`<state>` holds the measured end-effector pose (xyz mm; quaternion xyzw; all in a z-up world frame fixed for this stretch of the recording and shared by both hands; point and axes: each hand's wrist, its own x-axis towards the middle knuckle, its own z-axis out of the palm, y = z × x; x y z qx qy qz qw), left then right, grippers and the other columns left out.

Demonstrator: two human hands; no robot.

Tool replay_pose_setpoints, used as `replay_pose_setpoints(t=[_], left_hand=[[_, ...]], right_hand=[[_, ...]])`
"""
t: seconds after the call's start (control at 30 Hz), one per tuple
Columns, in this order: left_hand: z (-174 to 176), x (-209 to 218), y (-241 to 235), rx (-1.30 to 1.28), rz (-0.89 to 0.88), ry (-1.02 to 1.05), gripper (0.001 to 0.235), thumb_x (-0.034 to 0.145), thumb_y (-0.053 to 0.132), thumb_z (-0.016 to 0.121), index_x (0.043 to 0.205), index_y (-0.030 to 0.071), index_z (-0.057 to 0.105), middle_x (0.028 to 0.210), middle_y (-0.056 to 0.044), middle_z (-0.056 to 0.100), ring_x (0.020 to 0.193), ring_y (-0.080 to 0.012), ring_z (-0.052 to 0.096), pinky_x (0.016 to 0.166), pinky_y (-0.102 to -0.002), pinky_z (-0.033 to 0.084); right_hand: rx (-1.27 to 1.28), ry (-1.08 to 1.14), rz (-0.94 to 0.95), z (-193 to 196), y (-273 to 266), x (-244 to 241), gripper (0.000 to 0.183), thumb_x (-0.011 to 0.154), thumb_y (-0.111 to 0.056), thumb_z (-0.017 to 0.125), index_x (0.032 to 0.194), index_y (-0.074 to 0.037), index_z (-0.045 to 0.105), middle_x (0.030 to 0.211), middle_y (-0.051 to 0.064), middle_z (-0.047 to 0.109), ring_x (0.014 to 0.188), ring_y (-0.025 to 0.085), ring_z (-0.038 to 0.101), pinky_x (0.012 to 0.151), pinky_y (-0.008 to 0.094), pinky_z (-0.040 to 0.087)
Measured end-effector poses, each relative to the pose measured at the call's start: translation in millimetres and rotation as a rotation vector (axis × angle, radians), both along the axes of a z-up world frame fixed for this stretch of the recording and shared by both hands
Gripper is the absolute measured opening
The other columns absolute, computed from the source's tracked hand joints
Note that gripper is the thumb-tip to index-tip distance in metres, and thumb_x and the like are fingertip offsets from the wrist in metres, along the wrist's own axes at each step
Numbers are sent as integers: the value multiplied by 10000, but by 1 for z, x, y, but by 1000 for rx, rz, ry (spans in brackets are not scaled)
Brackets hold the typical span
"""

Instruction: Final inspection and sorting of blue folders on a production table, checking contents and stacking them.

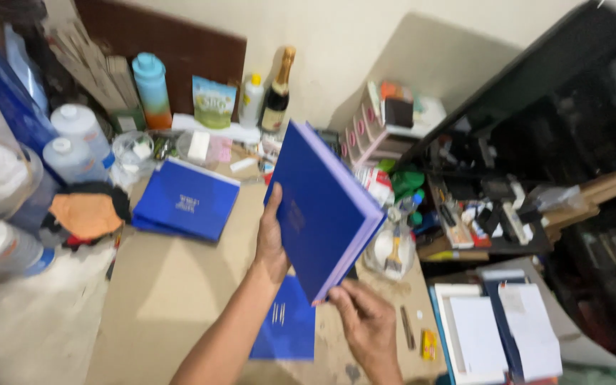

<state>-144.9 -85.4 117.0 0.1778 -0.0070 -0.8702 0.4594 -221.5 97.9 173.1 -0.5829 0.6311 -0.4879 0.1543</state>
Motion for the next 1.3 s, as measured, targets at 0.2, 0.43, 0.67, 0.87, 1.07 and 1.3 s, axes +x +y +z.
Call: replay_pose_setpoints(t=[0.2, 0.43, 0.67, 0.87, 1.07, 1.3], left_hand=[[-1, -1, -7, -4, 137, -25, 499, 927, 387, 632, 1306, 63, 656, 1169, -162, 723, 1022, -316, 695, 935, -459, 561], [-100, 4, -16, -219, 405, -251, 309, 776, 176, 834, 951, 181, 579, 853, -114, 697, 690, -234, 660, 591, -418, 571], [0, 74, 11, -1003, -49, -893, 940, 837, 321, 747, 1624, 263, 235, 1609, -89, 474, 1424, -296, 518, 1153, -422, 446], [47, 70, 40, -1080, -20, -1000, 333, 979, 440, 576, 1152, 158, 614, 903, 11, 604, 704, -110, 504, 711, -272, 445], [40, 65, 55, -1014, 10, -1016, 277, 944, 406, 651, 985, 132, 641, 886, -8, 650, 750, -119, 600, 711, -273, 483], [34, 73, 66, -929, -169, -1009, 276, 866, 363, 740, 1025, 140, 710, 917, -7, 739, 765, -113, 692, 676, -265, 549]], right_hand=[[27, -474, -186, -1, -19, 5, 469, 777, -247, 801, 1154, 24, 735, 1015, 140, 805, 919, 186, 745, 775, 303, 570], [-340, -678, -532, -24, -46, -30, 554, 888, -275, 640, 1353, 27, 648, 1172, 195, 752, 1051, 255, 693, 948, 355, 546], [-385, -550, -450, -28, -13, -67, 468, 944, -314, 627, 1287, 5, 636, 1121, 118, 698, 992, 186, 631, 934, 272, 463], [-266, -375, -602, -44, 5, -76, 338, 1010, -361, 578, 1200, -99, 673, 1154, 9, 669, 927, 89, 574, 809, 178, 389], [-299, -243, -493, -59, 30, -96, 253, 1044, -280, 571, 1119, -58, 669, 1078, 30, 662, 988, 111, 585, 935, 219, 392], [-195, -332, -507, -43, 47, -80, 237, 1022, -290, 596, 1036, -72, 690, 929, 27, 656, 878, 109, 566, 833, 233, 386]])
